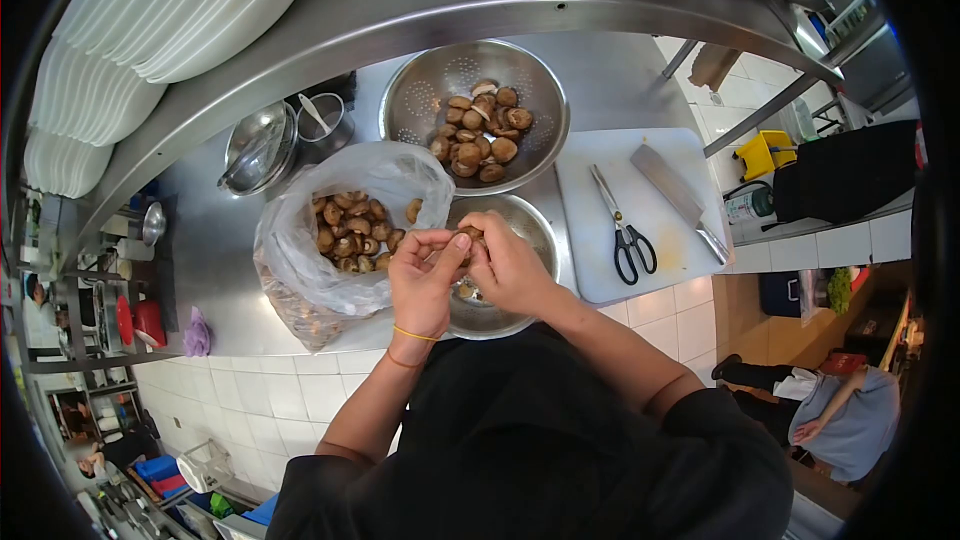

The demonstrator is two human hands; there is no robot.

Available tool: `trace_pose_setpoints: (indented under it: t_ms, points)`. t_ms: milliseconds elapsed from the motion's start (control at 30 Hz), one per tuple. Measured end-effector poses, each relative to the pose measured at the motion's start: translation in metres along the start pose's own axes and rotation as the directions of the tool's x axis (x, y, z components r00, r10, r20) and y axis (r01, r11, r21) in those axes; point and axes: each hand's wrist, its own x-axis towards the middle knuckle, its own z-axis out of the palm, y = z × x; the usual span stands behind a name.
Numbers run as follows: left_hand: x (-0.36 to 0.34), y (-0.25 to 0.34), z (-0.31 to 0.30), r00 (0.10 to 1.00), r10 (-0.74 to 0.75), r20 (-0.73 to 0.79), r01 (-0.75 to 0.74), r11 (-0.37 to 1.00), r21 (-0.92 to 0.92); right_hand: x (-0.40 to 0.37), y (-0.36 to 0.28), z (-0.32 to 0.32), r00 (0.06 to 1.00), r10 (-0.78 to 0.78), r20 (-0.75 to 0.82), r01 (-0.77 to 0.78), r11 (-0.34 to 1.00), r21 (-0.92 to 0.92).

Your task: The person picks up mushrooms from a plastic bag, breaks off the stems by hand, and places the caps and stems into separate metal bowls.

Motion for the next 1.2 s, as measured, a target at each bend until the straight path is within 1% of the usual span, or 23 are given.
trace_pose_setpoints:
  t_ms: [67,100,167,200,267,300,367,400,467,500,567,600,667,800,900,967,1000,1067,1100,1167,1200]
  points:
    - [-0.001,0.005,0.004,1.0,0.001,0.006,-0.001,1.0,0.002,0.002,0.004,-0.003,0.999,-0.032,0.032,0.029,0.996,0.085]
    - [0.001,0.006,0.002,1.0,0.001,0.001,-0.001,1.0,0.002,0.004,0.006,-0.006,0.999,-0.032,0.035,0.029,0.996,0.087]
    - [0.004,0.007,-0.006,0.992,-0.091,0.083,0.081,0.99,0.117,0.005,0.011,-0.013,0.991,-0.081,0.106,0.075,0.995,0.061]
    - [0.005,0.005,-0.008,0.993,-0.089,0.078,0.08,0.99,0.117,0.005,0.01,-0.015,0.991,-0.083,0.109,0.076,0.995,0.063]
    - [0.006,0.0,-0.011,0.982,-0.132,0.136,0.11,0.981,0.157,0.006,0.004,-0.02,0.998,0.054,0.035,-0.057,0.995,0.086]
    - [0.005,-0.002,-0.009,0.982,-0.131,0.135,0.109,0.982,0.157,0.005,0.005,-0.018,0.998,0.053,0.037,-0.056,0.995,0.086]
    - [0.001,-0.007,-0.003,0.996,0.036,0.081,-0.044,0.994,0.097,0.003,0.008,-0.014,0.999,0.041,-0.024,-0.042,0.999,-0.018]
    - [0.0,-0.007,-0.002,0.996,0.036,0.083,-0.044,0.994,0.097,0.004,0.006,-0.014,0.999,0.041,-0.025,-0.041,0.999,-0.018]
    - [-0.002,-0.006,0.001,0.997,0.029,0.074,-0.029,1.0,0.004,0.004,-0.001,-0.015,0.987,0.158,0.008,-0.158,0.984,0.079]
    - [-0.002,-0.004,0.001,0.997,0.03,0.074,-0.03,1.0,0.002,0.006,-0.001,-0.016,0.987,0.158,0.008,-0.158,0.984,0.077]
    - [0.0,0.001,-0.001,0.986,-0.031,0.166,0.046,0.995,-0.084,0.009,-0.001,-0.017,0.993,0.116,0.032,-0.115,0.993,-0.009]
    - [0.0,0.001,0.0,0.986,-0.03,0.165,0.044,0.995,-0.084,0.007,0.0,-0.016,0.993,0.114,0.032,-0.114,0.993,-0.009]
    - [0.0,-0.001,0.002,0.997,-0.028,0.069,0.024,0.998,0.061,0.003,0.002,-0.012,0.993,0.097,0.063,-0.097,0.995,-0.003]
    - [-0.004,0.004,0.007,1.0,-0.003,0.031,0.002,1.0,0.029,0.002,0.001,-0.012,0.992,0.092,0.082,-0.093,0.995,0.018]
    - [-0.003,0.005,0.004,1.0,-0.002,-0.001,0.002,1.0,-0.001,0.001,0.007,-0.007,0.995,0.046,0.092,-0.05,0.998,0.048]
    - [-0.002,0.002,0.001,1.0,0.025,0.007,-0.026,0.998,0.049,-0.002,0.012,-0.003,0.996,-0.029,0.079,0.042,0.985,-0.168]
    - [-0.002,0.0,0.0,1.0,0.026,0.007,-0.026,0.998,0.05,-0.003,0.011,-0.003,0.996,-0.03,0.079,0.043,0.985,-0.167]
    - [-0.001,-0.004,-0.001,1.0,0.031,-0.003,-0.031,0.999,0.034,-0.006,0.009,-0.006,0.989,0.028,0.145,0.008,0.97,-0.244]
    - [0.001,-0.007,-0.003,1.0,0.03,-0.002,-0.03,0.999,0.035,-0.007,0.009,-0.007,0.989,0.029,0.143,0.007,0.97,-0.243]
    - [0.004,-0.009,-0.009,0.998,0.037,-0.055,-0.034,0.998,0.052,-0.009,0.009,-0.008,0.997,-0.05,0.053,0.058,0.987,-0.149]
    - [0.005,-0.009,-0.01,0.998,0.035,-0.054,-0.032,0.998,0.054,-0.01,0.01,-0.008,0.998,-0.047,0.051,0.054,0.987,-0.149]
